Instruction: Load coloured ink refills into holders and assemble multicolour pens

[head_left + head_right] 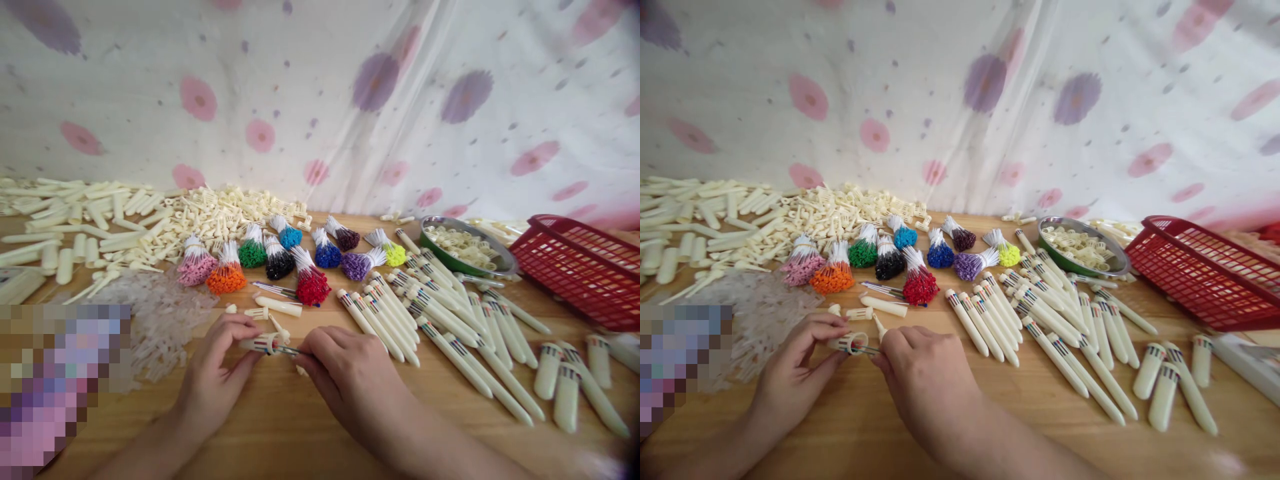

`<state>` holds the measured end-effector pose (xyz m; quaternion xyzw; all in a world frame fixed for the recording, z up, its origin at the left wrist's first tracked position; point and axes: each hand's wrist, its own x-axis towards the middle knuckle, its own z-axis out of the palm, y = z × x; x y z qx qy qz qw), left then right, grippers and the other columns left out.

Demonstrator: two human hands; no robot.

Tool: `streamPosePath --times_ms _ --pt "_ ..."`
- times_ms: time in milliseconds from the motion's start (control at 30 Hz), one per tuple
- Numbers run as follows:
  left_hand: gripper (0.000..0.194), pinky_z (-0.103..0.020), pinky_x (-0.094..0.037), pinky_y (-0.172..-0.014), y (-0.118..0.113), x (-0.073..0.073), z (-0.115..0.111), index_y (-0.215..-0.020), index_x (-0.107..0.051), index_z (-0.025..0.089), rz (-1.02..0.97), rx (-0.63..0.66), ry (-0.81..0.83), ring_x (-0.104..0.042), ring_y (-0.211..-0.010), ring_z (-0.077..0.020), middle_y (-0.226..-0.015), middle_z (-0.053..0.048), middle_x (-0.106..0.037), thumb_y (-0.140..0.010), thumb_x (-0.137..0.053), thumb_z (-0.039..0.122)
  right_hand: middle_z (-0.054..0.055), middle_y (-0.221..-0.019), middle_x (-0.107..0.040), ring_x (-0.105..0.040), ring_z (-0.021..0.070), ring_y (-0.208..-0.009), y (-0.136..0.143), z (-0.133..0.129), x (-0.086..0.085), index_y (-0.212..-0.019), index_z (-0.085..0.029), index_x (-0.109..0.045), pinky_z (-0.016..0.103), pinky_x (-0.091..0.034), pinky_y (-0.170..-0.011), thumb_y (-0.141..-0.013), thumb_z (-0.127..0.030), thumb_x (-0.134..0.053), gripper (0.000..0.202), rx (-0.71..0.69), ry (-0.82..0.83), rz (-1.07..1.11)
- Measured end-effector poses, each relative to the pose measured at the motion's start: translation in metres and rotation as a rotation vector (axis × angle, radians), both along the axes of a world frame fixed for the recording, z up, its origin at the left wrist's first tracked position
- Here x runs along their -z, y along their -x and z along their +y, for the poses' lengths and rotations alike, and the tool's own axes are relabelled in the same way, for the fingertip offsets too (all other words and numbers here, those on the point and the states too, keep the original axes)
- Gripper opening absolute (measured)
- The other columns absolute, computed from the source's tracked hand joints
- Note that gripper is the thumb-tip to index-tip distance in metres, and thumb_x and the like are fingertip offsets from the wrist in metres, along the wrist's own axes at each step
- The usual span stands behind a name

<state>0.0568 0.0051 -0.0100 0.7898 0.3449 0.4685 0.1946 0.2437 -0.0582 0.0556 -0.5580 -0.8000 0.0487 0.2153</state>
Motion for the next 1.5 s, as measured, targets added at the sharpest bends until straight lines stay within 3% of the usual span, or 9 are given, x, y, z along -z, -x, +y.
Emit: streamPosePath --times_ms 267,567,667,867,1000,1167,1267,1400,1500 --pt "0.024 -0.029 -0.053 -0.077 -0.001 -0.009 -0.002 -0.097 -0.060 0.025 0.089 0.069 -0.104 -0.064 -0.088 -0.0181 -0.092 -0.003 -0.065 -0.080 -0.053 0.009 -0.001 -0.062 -0.058 -0.052 0.0109 -0.054 -0.005 0.004 0.003 -0.067 -0.017 -0.051 0.024 -0.030 -0.049 -0.089 -0.018 -0.046 0.023 -0.048 -0.079 -0.075" --pt "0.014 -0.031 -0.053 -0.071 0.000 -0.005 -0.001 -0.082 -0.055 0.023 0.030 -0.017 -0.066 -0.063 -0.080 -0.0182 -0.084 -0.001 -0.062 -0.076 -0.058 0.011 0.001 -0.070 -0.064 -0.059 0.0125 -0.062 -0.008 0.003 -0.001 -0.077 -0.017 -0.057 0.023 -0.037 -0.054 -0.089 -0.023 -0.047 0.017 -0.023 -0.072 -0.023" --pt "0.015 -0.031 -0.052 -0.068 0.002 -0.002 0.001 -0.079 -0.052 0.023 -0.007 -0.050 -0.050 -0.061 -0.076 -0.0174 -0.082 -0.001 -0.059 -0.074 -0.057 0.010 0.002 -0.075 -0.065 -0.060 0.0132 -0.066 -0.017 0.007 0.002 -0.081 -0.017 -0.058 0.022 -0.039 -0.055 -0.087 -0.024 -0.051 0.012 0.066 0.034 -0.060" --pt "0.015 -0.031 -0.052 -0.065 0.003 -0.001 0.004 -0.078 -0.051 0.024 -0.022 -0.058 -0.042 -0.060 -0.075 -0.0182 -0.081 -0.001 -0.059 -0.072 -0.058 0.012 0.006 -0.081 -0.067 -0.063 0.0210 -0.078 -0.033 0.020 0.022 -0.077 -0.017 -0.058 0.025 -0.037 -0.057 -0.086 -0.028 -0.054 0.015 0.231 0.349 -0.407" --pt "0.011 -0.030 -0.052 -0.065 0.005 0.002 0.005 -0.076 -0.052 0.024 -0.040 -0.071 -0.034 -0.062 -0.075 -0.0184 -0.081 -0.001 -0.060 -0.072 -0.060 0.016 0.005 -0.082 -0.066 -0.062 0.0200 -0.075 -0.046 0.031 0.029 -0.082 -0.018 -0.055 0.025 -0.033 -0.055 -0.088 -0.037 -0.049 0.021 0.333 0.307 -0.351" --pt "0.011 -0.030 -0.051 -0.067 0.005 0.007 0.005 -0.078 -0.051 0.025 -0.042 -0.056 0.008 -0.060 -0.078 -0.0189 -0.083 -0.002 -0.059 -0.074 -0.058 0.016 0.003 -0.076 -0.065 -0.061 0.0172 -0.069 -0.067 0.068 0.024 -0.085 -0.019 -0.050 0.024 -0.030 -0.054 -0.094 -0.037 -0.033 0.027 0.546 0.179 -0.210" --pt "0.013 -0.028 -0.052 -0.064 0.004 0.006 0.004 -0.078 -0.051 0.025 -0.043 -0.036 -0.017 -0.061 -0.075 -0.0182 -0.082 -0.002 -0.058 -0.074 -0.057 0.014 0.005 -0.086 -0.066 -0.062 0.0180 -0.077 -0.069 0.104 0.017 -0.094 -0.019 -0.050 0.024 -0.034 -0.057 -0.095 -0.039 -0.031 0.028 0.565 0.179 -0.218" --pt "0.013 -0.026 -0.052 -0.063 0.004 0.005 0.004 -0.077 -0.050 0.023 0.004 -0.044 -0.064 -0.062 -0.075 -0.0167 -0.082 -0.001 -0.059 -0.073 -0.056 0.013 0.012 -0.097 -0.065 -0.061 0.0238 -0.089 -0.060 0.150 0.009 -0.102 -0.015 -0.053 0.030 -0.042 -0.068 -0.090 -0.050 -0.037 0.040 0.591 0.245 -0.260" --pt "0.012 -0.025 -0.052 -0.065 0.006 0.004 0.005 -0.076 -0.048 0.022 0.041 -0.062 -0.066 -0.061 -0.076 -0.0159 -0.082 -0.001 -0.058 -0.074 -0.054 0.012 0.012 -0.101 -0.063 -0.059 0.0240 -0.093 -0.057 0.172 0.008 -0.102 -0.012 -0.057 0.036 -0.045 -0.076 -0.087 -0.048 -0.046 0.040 0.590 0.361 -0.298"
